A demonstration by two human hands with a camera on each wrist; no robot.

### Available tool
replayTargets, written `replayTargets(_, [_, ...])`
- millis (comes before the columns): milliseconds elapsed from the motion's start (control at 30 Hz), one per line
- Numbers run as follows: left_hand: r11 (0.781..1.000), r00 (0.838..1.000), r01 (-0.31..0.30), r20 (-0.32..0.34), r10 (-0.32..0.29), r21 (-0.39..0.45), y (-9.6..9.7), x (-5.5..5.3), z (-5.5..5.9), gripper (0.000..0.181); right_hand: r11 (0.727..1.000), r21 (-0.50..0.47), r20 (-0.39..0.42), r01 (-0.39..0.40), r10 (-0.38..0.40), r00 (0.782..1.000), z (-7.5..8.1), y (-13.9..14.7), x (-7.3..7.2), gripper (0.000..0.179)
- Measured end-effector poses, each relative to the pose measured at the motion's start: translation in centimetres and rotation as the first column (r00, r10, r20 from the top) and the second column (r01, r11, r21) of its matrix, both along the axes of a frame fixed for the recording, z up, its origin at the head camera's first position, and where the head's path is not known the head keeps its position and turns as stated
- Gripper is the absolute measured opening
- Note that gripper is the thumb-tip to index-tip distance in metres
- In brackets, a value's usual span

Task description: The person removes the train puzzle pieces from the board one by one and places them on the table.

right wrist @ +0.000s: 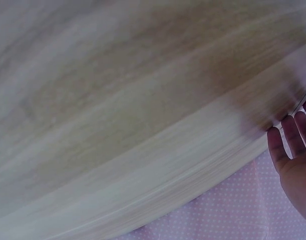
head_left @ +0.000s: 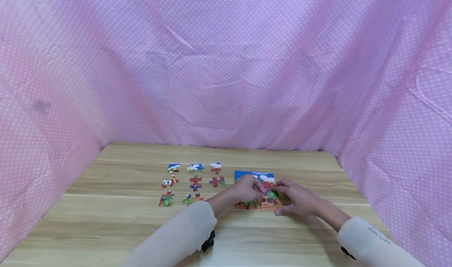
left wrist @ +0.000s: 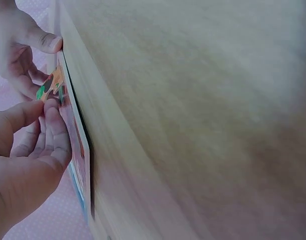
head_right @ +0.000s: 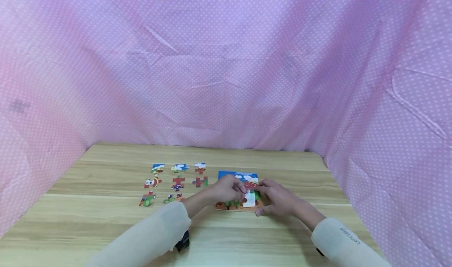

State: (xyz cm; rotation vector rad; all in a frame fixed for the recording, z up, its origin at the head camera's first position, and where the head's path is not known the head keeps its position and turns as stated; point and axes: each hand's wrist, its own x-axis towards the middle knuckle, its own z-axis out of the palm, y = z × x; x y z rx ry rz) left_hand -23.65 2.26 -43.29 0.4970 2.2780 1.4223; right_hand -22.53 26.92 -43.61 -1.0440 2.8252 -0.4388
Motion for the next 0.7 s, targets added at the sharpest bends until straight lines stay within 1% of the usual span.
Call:
replayTargets(167, [0.999,0.999,-0.012,0.044,0.009,0.052,-0.9,0.1,-0.2,0.010,1.000,-0.004,-0.002,0.002,-0.002,1.000,0.2,0.0,0.2,0.084])
replayTargets(267, [0.997,0.999,-0.016,0.048,0.012,0.077,-1.6,0.1,-0.4,0.009,1.000,-0.004,0.003,0.014,-0.014,1.000,0.3,0.0,0.2,0.084])
replayTargets(500, [0.998,0.999,-0.019,0.031,0.017,0.059,-3.7,0.0,-0.2,0.006,0.999,0.012,0.035,0.044,-0.045,0.998,0.4,-0.2,0.3,0.084])
replayTargets(567, [0.998,0.999,-0.016,0.034,0.014,0.053,-4.5,0.0,-0.1,0.006,0.998,0.018,0.047,0.057,-0.058,0.997,0.5,-0.3,0.3,0.084])
replayTargets(700, [1.000,1.000,-0.006,0.011,0.005,0.029,-5.9,-0.2,0.3,0.003,0.997,0.027,0.054,0.071,-0.072,0.996,0.4,-0.3,0.3,0.084])
